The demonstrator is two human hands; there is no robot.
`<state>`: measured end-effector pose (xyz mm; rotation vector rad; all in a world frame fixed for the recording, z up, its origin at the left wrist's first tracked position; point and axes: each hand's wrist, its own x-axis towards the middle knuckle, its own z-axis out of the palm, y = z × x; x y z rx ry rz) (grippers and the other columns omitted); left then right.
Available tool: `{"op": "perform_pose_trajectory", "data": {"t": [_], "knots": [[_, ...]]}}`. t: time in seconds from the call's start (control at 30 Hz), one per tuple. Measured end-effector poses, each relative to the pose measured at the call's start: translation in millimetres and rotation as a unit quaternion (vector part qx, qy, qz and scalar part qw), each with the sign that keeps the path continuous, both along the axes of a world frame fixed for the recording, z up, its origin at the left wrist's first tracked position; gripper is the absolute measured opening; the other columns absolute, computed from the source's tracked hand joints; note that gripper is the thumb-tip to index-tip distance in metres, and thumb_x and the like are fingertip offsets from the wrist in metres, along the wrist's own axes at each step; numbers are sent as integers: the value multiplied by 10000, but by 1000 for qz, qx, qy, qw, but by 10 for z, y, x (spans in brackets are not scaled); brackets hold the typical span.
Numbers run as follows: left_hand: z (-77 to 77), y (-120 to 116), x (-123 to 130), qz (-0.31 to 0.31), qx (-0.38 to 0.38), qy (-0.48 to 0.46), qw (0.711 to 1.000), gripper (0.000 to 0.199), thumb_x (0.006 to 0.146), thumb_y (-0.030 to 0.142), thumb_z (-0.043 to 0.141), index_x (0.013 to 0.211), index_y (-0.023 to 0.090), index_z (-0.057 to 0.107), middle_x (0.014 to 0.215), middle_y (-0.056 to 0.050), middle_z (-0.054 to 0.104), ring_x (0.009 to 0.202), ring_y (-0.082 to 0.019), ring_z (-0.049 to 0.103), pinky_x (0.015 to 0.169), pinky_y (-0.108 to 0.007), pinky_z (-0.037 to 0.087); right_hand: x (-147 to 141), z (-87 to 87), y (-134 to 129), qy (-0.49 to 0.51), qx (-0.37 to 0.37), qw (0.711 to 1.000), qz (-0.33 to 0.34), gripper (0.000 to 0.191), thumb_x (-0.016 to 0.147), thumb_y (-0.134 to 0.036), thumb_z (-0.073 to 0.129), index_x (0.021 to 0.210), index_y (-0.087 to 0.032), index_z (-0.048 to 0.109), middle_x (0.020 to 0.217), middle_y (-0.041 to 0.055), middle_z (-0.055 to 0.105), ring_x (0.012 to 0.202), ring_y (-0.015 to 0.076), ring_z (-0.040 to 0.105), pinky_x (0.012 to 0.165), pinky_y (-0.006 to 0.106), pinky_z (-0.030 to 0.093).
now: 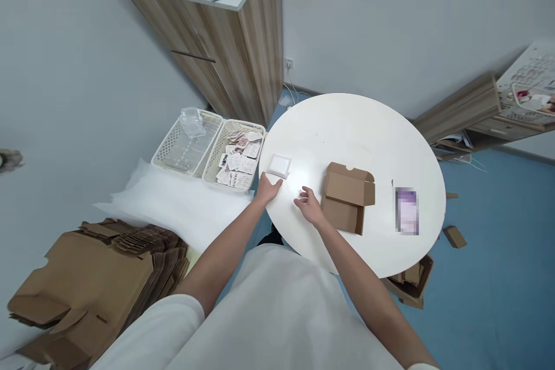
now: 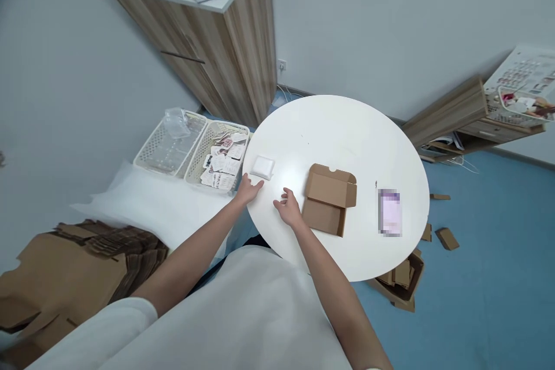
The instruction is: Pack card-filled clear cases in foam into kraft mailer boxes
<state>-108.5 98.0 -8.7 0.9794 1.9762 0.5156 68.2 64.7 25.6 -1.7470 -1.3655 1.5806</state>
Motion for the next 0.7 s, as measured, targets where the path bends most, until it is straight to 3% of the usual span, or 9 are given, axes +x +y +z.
{"op": "perform_pose_trajectory", "data": {"t": [0.1, 0.27, 0.47, 0.7], "knots": [[-37, 134, -86, 2, -5, -6, 1000, 781, 733, 430, 524, 1346, 154, 125, 1376, -162, 234, 1231, -261, 316, 967, -336, 296, -321, -160, 288, 22, -70, 995, -74, 592, 665, -409, 547, 1205, -224, 391, 1123, 80, 483, 896, 164, 537, 713, 276, 447], [-14, 335, -183, -19, 17, 0, 1000, 574, 797, 286, 405, 1327, 154, 229, 1344, -144, 303, 1223, -251, 328, 970, -337, 285, -581, -296, 676, 14, -103, 982, -159, 538, 728, -457, 456, 1208, -225, 381, 1098, 82, 503, 825, 165, 552, 591, 259, 448], [25, 453, -228, -78, 32, 18, 996, 447, 783, 212, 369, 1217, 115, 423, 1230, -155, 440, 1156, -245, 404, 940, -327, 311, -771, -457, 908, -47, -45, 988, -138, 395, 776, -415, 390, 1121, -231, 449, 980, 48, 554, 750, 149, 542, 590, 258, 426], [-90, 374, -225, -58, 74, 13, 995, 345, 757, 199, 436, 1087, 145, 518, 1054, -99, 571, 983, -193, 523, 842, -287, 396, -763, -542, 872, -88, -11, 985, -147, 355, 692, -293, 486, 1041, -233, 482, 857, 5, 552, 717, 140, 531, 633, 260, 418]]}}
